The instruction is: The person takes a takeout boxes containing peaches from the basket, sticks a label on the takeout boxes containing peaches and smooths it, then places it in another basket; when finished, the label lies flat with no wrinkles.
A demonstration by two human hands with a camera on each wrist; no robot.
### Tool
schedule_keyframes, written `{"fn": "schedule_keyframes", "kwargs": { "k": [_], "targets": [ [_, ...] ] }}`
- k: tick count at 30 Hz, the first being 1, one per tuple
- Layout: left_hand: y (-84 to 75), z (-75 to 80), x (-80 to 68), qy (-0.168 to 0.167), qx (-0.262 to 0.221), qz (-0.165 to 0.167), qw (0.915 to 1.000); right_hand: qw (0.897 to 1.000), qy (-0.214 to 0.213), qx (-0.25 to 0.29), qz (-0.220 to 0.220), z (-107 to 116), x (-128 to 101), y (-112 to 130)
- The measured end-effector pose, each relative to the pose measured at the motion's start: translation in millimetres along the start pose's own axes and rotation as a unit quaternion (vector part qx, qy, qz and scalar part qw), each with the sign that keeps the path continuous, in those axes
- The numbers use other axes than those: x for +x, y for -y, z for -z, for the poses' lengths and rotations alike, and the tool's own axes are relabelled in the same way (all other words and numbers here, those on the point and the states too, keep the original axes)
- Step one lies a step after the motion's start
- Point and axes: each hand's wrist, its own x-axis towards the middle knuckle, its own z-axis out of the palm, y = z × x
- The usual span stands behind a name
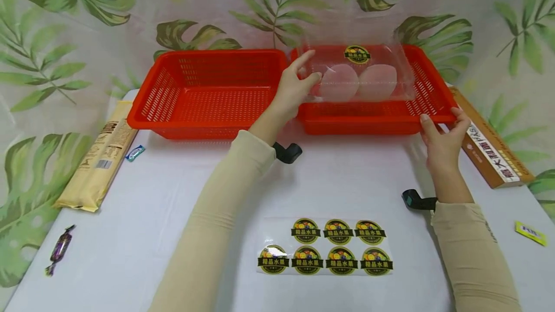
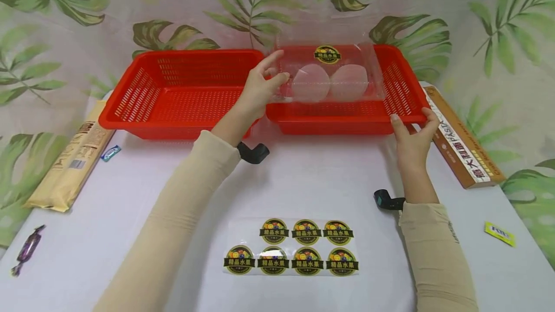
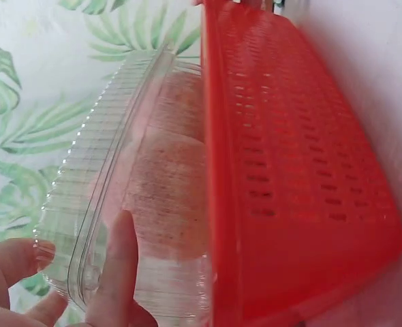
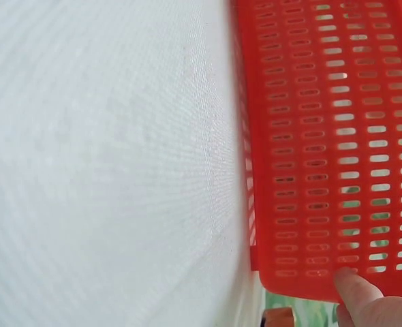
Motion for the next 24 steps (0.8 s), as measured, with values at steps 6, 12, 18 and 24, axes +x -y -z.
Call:
{"fn": "schedule_keyframes", "kwargs": {
  "k": [6, 12, 18, 24],
  "targets": [
    [9.2, -17.1, 0.4, 0.013, 0.062, 0.059, 0.9963, 1.0, 0.004, 0.003, 0.004, 10, 13, -10],
    [9.5, -22.3, -8.3, 0.034, 0.108, 0.093, 0.9893, 1.0, 0.004, -0.012, -0.004, 6, 8, -9],
    [14.6, -15.1, 2.2, 0.057, 0.098, 0.125, 0.9857, 1.0, 0.0, -0.021, -0.001, 1, 3, -4],
    [26.6, -13.0, 17.0, 0.078, 0.122, 0.14, 0.9794, 1.0, -0.001, -0.01, -0.004, 6, 7, -6]
  ]
}}
